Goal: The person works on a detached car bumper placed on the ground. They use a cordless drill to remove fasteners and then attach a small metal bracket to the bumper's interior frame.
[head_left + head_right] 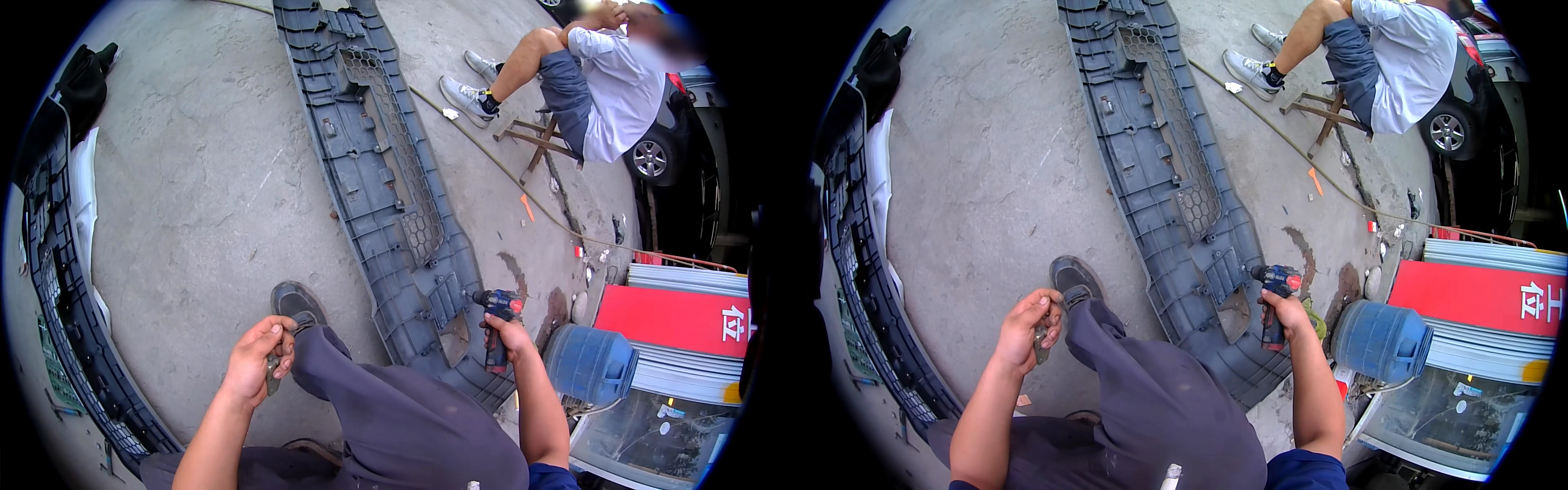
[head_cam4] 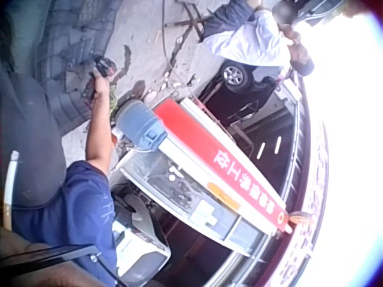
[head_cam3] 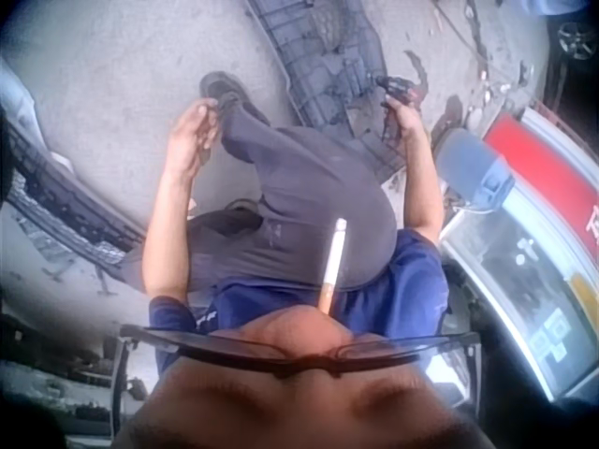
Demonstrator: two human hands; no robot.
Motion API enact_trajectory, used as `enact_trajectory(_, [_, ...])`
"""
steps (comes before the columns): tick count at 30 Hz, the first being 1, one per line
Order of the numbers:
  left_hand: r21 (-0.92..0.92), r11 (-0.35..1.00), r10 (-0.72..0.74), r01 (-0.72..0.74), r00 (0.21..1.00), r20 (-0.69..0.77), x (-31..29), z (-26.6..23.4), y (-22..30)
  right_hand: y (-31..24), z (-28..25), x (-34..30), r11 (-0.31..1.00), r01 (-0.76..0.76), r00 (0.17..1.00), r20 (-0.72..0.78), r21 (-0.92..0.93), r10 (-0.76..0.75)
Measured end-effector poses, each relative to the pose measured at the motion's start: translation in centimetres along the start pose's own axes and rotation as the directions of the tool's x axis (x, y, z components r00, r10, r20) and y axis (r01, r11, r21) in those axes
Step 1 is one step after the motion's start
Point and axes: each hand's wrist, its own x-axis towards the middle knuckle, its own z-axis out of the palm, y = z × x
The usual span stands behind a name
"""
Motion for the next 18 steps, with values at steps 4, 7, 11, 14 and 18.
enact_trajectory(4, [0.015,1.000,-0.007,0.007,1.000,-0.009,0.0,0.4,0.3,-0.6,0.3,0.4,0.999,0.002,1.000,-0.003,-0.050,-0.002])
enact_trajectory(7, [-0.010,1.000,-0.004,0.004,1.000,0.005,0.1,0.2,0.1,-1.9,-0.3,1.6,0.995,-0.097,0.994,0.054,-0.020,0.098])
enact_trajectory(11, [-0.010,1.000,0.000,0.000,1.000,0.011,0.3,0.0,0.0,-2.5,-1.0,3.6,0.968,-0.239,0.965,0.132,0.072,0.228])
enact_trajectory(14, [-0.003,1.000,-0.004,0.004,1.000,0.002,0.2,0.1,0.0,-2.0,-0.6,4.6,0.975,-0.222,0.969,0.117,0.026,0.218])
enact_trajectory(18, [-0.001,1.000,-0.023,0.023,1.000,-0.006,0.0,0.5,-0.2,-2.1,-1.1,4.7,0.972,-0.235,0.969,0.087,0.024,0.232])
